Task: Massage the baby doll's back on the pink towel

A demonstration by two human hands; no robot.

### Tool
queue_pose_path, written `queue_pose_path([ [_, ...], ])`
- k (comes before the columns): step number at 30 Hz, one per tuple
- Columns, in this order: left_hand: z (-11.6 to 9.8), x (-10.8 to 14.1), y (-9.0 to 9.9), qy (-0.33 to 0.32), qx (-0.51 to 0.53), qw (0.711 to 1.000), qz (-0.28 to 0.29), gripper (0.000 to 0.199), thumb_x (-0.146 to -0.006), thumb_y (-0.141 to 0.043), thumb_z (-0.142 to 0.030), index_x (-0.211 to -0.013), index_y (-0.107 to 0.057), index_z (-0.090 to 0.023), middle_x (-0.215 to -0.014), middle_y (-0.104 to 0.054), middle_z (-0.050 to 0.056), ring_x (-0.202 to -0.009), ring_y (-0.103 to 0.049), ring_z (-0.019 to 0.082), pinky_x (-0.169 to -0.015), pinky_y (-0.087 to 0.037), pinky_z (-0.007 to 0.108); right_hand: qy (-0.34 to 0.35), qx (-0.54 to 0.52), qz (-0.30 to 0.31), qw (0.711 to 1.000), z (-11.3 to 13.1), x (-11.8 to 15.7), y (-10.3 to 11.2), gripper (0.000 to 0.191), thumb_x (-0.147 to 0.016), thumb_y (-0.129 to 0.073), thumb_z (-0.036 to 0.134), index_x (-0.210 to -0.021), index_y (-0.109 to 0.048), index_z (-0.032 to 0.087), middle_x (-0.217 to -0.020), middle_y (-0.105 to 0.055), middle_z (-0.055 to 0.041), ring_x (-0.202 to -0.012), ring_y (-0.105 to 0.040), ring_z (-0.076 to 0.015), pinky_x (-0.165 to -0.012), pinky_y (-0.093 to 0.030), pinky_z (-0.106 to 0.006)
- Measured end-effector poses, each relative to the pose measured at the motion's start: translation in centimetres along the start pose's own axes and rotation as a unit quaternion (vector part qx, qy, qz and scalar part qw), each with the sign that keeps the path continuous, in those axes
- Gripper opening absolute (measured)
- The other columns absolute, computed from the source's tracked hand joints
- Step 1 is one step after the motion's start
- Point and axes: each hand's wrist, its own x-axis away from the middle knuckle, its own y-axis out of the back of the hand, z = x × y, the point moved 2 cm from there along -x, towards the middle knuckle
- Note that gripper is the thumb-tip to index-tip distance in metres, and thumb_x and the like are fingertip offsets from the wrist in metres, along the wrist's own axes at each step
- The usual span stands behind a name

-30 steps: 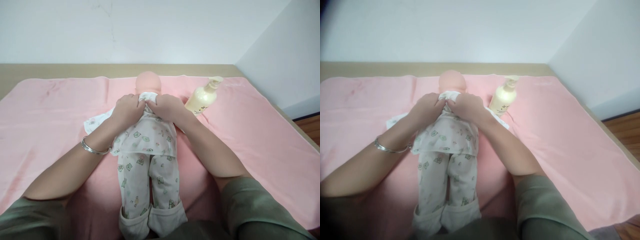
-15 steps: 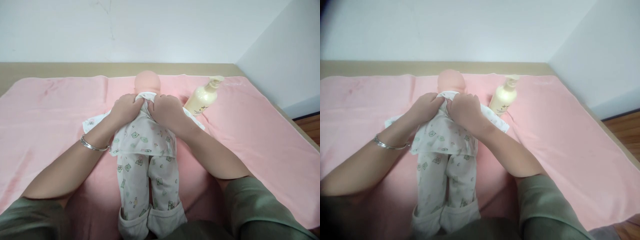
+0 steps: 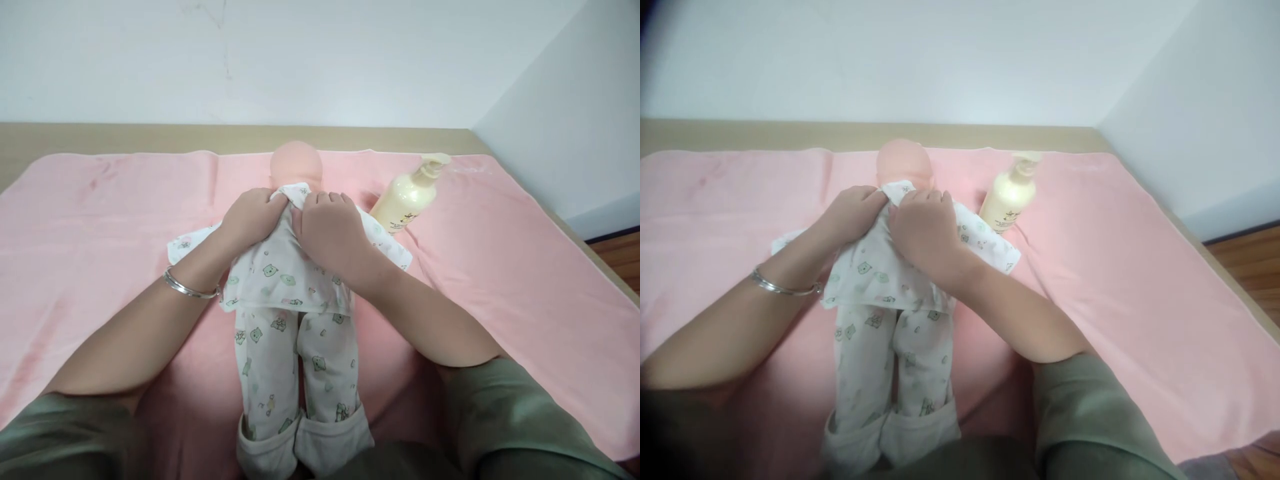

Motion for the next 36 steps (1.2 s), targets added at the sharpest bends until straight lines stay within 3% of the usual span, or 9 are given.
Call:
queue_pose_path([
  [4, -0.6, 0.9, -0.5, 0.003, -0.065, 0.998, -0.024, 0.035, -0.098, -0.032, -0.038, -0.074, -0.050, -0.021, -0.083, -0.065, 0.012, -0.080, -0.060, 0.028, -0.072, -0.044, 0.040, -0.035, -0.099, 0.037, 0.994, -1.6, -1.4, -0.4, 0.049, -0.109, -0.031, 0.043, -0.100, -0.068, 0.013, -0.097, -0.074, -0.0158, -0.093, -0.068, -0.0296, -0.081, -0.045, -0.037],
  [7, -1.6, 2.6, -1.5, -0.055, -0.142, 0.983, -0.097, 0.033, -0.099, -0.030, -0.033, -0.091, -0.059, -0.017, -0.101, -0.069, 0.018, -0.104, -0.065, 0.035, -0.096, -0.048, 0.047, -0.069, -0.229, 0.107, 0.965, -3.8, -3.1, -0.7, 0.049, -0.105, -0.038, 0.054, -0.089, -0.068, 0.019, -0.098, -0.077, -0.0103, -0.088, -0.068, -0.0264, -0.073, -0.044, -0.033],
  [10, -2.0, 3.2, -2.0, -0.097, -0.151, 0.974, -0.134, 0.028, -0.097, -0.035, -0.028, -0.099, -0.060, -0.015, -0.110, -0.069, 0.019, -0.115, -0.062, 0.035, -0.111, -0.042, 0.050, -0.072, -0.249, 0.122, 0.958, -4.4, -3.4, -0.6, 0.050, -0.105, -0.037, 0.057, -0.090, -0.068, 0.020, -0.103, -0.077, -0.0096, -0.091, -0.068, -0.0265, -0.075, -0.044, -0.033],
  [15, -0.5, 0.8, -0.9, -0.013, -0.029, 0.999, -0.034, 0.025, -0.094, -0.036, -0.030, -0.073, -0.047, -0.022, -0.083, -0.065, 0.009, -0.081, -0.059, 0.025, -0.074, -0.044, 0.039, -0.042, -0.075, 0.045, 0.995, -1.6, -1.0, -0.1, 0.054, -0.111, -0.027, 0.047, -0.113, -0.066, 0.009, -0.106, -0.073, -0.0189, -0.101, -0.068, -0.0321, -0.091, -0.046, -0.041],
  [18, 0.0, 0.0, -0.4, 0.016, -0.009, 0.999, -0.035, 0.028, -0.095, -0.034, -0.033, -0.070, -0.042, -0.024, -0.079, -0.063, 0.008, -0.076, -0.057, 0.024, -0.069, -0.040, 0.038, -0.008, -0.033, 0.015, 0.999, -0.6, -0.3, 0.1, 0.051, -0.111, -0.027, 0.040, -0.120, -0.063, 0.004, -0.111, -0.072, -0.0223, -0.107, -0.066, -0.0340, -0.096, -0.045, -0.043],
  [22, -0.8, 1.7, -1.4, -0.025, -0.095, 0.992, -0.081, 0.030, -0.099, -0.031, -0.033, -0.083, -0.054, -0.020, -0.094, -0.068, 0.014, -0.099, -0.064, 0.032, -0.099, -0.047, 0.047, -0.048, -0.153, 0.079, 0.984, -2.5, -1.9, -0.3, 0.051, -0.110, -0.033, 0.047, -0.109, -0.069, 0.012, -0.108, -0.076, -0.0167, -0.101, -0.069, -0.0312, -0.089, -0.047, -0.039],
  [26, -1.7, 3.7, -2.6, -0.118, -0.140, 0.971, -0.153, 0.038, -0.100, -0.030, -0.029, -0.116, -0.060, -0.011, -0.121, -0.067, 0.020, -0.125, -0.058, 0.036, -0.122, -0.035, 0.055, -0.081, -0.262, 0.124, 0.954, -4.8, -3.5, -1.1, 0.059, -0.107, -0.032, 0.061, -0.101, -0.071, 0.017, -0.112, -0.077, -0.0139, -0.101, -0.070, -0.0298, -0.085, -0.048, -0.038],
  [31, -1.1, 2.2, -1.6, -0.060, -0.077, 0.993, -0.071, 0.026, -0.094, -0.035, -0.030, -0.091, -0.058, -0.018, -0.100, -0.068, 0.015, -0.099, -0.063, 0.031, -0.098, -0.050, 0.047, -0.063, -0.173, 0.089, 0.979, -3.2, -2.3, -0.6, 0.056, -0.111, -0.027, 0.049, -0.103, -0.069, 0.013, -0.108, -0.076, -0.0160, -0.108, -0.068, -0.0319, -0.104, -0.043, -0.046],
  [36, -0.2, 0.6, -0.5, 0.022, -0.017, 0.998, -0.048, 0.026, -0.095, -0.034, -0.039, -0.080, -0.048, -0.023, -0.089, -0.066, 0.010, -0.081, -0.059, 0.026, -0.072, -0.045, 0.039, -0.034, -0.064, 0.037, 0.997, -0.6, -0.4, 0.1, 0.048, -0.112, -0.029, 0.038, -0.126, -0.061, 0.004, -0.122, -0.070, -0.0226, -0.117, -0.064, -0.0350, -0.102, -0.044, -0.045],
])
